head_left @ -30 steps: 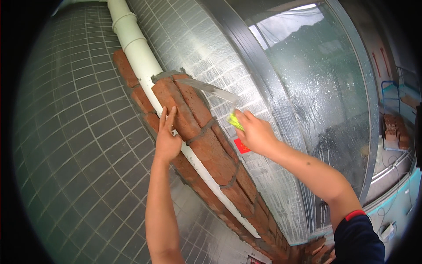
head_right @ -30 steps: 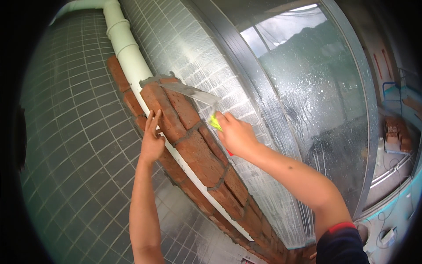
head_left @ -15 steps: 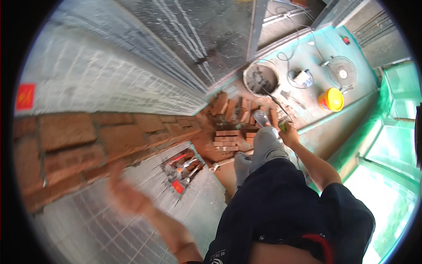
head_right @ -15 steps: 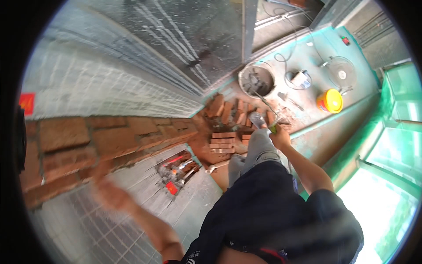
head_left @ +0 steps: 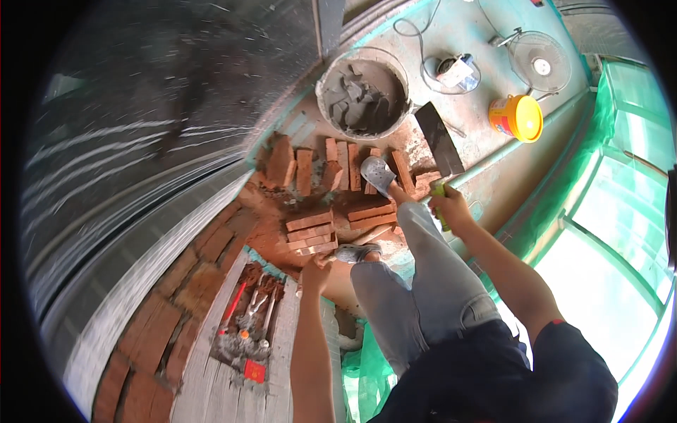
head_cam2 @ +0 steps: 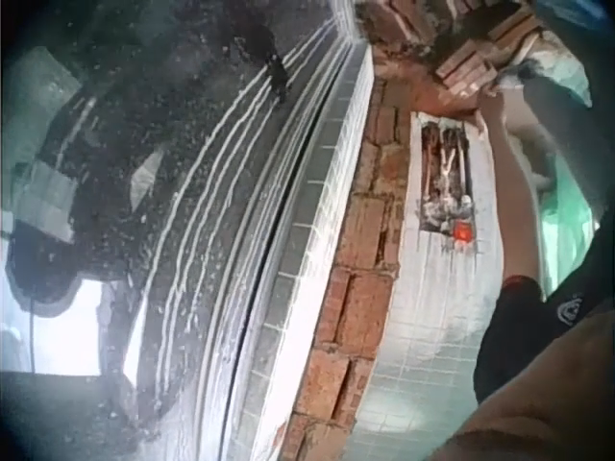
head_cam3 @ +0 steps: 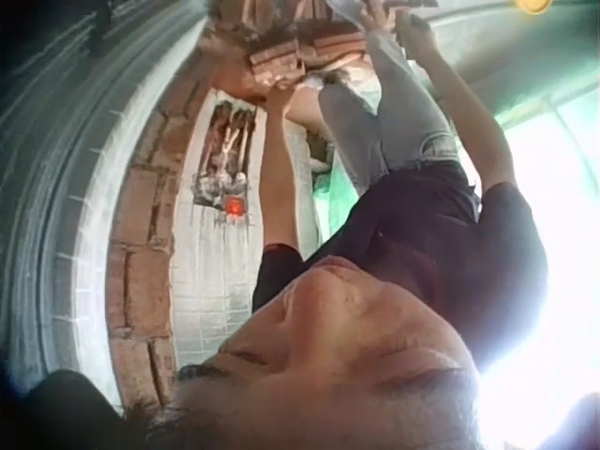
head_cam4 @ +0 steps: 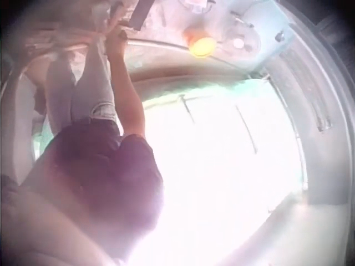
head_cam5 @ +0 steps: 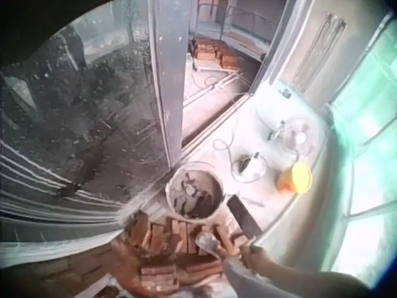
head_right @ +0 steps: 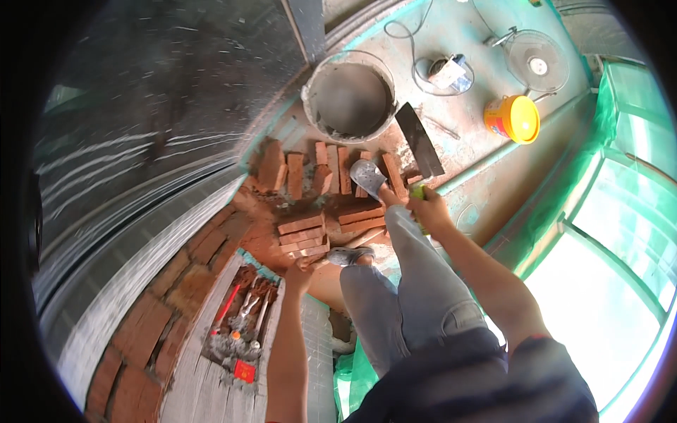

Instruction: The person picks up bricks from a pile, applies mortar to them using a trowel, and places them onto an existing brick pillar to extend it.

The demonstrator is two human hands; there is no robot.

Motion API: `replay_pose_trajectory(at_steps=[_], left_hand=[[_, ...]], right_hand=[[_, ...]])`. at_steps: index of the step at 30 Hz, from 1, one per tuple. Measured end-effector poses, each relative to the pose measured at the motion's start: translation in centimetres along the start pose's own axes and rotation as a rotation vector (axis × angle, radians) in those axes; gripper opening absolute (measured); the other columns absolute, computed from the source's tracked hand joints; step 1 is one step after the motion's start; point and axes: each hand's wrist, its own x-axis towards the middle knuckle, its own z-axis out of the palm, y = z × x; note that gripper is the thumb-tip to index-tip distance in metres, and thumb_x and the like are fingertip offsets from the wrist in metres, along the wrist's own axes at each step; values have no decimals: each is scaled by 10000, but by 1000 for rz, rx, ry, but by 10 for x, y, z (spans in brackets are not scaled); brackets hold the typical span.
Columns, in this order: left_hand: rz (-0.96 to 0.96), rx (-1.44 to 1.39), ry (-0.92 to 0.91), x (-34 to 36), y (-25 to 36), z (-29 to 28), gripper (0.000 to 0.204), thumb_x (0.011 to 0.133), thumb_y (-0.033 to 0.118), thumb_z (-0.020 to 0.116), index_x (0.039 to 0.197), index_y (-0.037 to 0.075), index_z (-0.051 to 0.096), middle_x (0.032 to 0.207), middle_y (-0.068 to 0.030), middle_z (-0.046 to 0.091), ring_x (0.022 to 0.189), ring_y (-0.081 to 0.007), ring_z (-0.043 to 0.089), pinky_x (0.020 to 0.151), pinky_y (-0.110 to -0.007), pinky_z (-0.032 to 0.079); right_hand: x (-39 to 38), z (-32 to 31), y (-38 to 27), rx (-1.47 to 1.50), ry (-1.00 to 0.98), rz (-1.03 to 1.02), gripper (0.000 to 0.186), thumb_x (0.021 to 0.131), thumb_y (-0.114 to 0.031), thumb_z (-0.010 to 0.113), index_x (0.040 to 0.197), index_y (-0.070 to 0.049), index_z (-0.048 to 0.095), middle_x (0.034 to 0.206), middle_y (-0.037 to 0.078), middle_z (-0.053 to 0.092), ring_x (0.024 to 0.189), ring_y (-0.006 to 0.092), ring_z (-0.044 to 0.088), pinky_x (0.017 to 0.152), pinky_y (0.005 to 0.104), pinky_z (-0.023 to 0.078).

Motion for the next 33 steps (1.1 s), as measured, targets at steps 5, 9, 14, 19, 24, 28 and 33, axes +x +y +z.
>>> replay_pose_trajectory(at_steps=[5,9,14,19,24,28,33], left_hand=[[14,207,-40,160,22,18,592,814,239,681,1335,39,484,1205,-243,607,1128,-378,587,929,-435,482],[22,219,-43,264,60,44,765,793,243,731,1438,48,368,1358,-254,502,1231,-409,504,1001,-441,447],[192,247,344,348,18,81,885,736,272,817,1446,29,348,1386,-252,468,1259,-399,484,1007,-462,447],[130,37,89,377,21,86,859,754,234,795,1441,-12,343,1337,-238,523,1220,-392,527,969,-442,473],[-78,-360,-120,395,-19,83,871,762,243,786,1465,-14,339,1316,-217,570,1191,-311,575,959,-387,466],[-117,-573,-169,427,-40,76,603,823,203,743,1319,-28,491,1108,-140,678,1052,-252,629,911,-358,452],[-192,-302,-37,442,-21,81,580,898,305,683,1346,-1,477,1183,-185,635,1056,-319,618,884,-374,457]], right_hand=[[24,73,18,321,-54,120,224,781,-49,649,999,-17,608,751,51,598,645,140,579,593,288,471],[43,113,63,287,-51,128,248,749,-13,606,996,-6,579,777,59,584,689,146,560,633,282,448],[55,120,66,241,-172,219,176,800,-5,627,967,-24,576,796,8,570,728,84,525,637,242,423],[65,105,59,304,-168,265,151,859,36,623,992,-13,570,860,-14,574,749,46,506,665,212,416],[64,106,60,199,-211,302,155,845,19,632,987,-12,576,854,-4,579,762,55,519,677,218,429],[62,107,62,108,-266,247,173,822,-11,651,979,-12,577,846,6,583,751,70,526,678,231,445],[64,103,59,90,-266,248,190,806,-28,661,976,-13,578,847,9,589,755,77,539,681,238,456]])
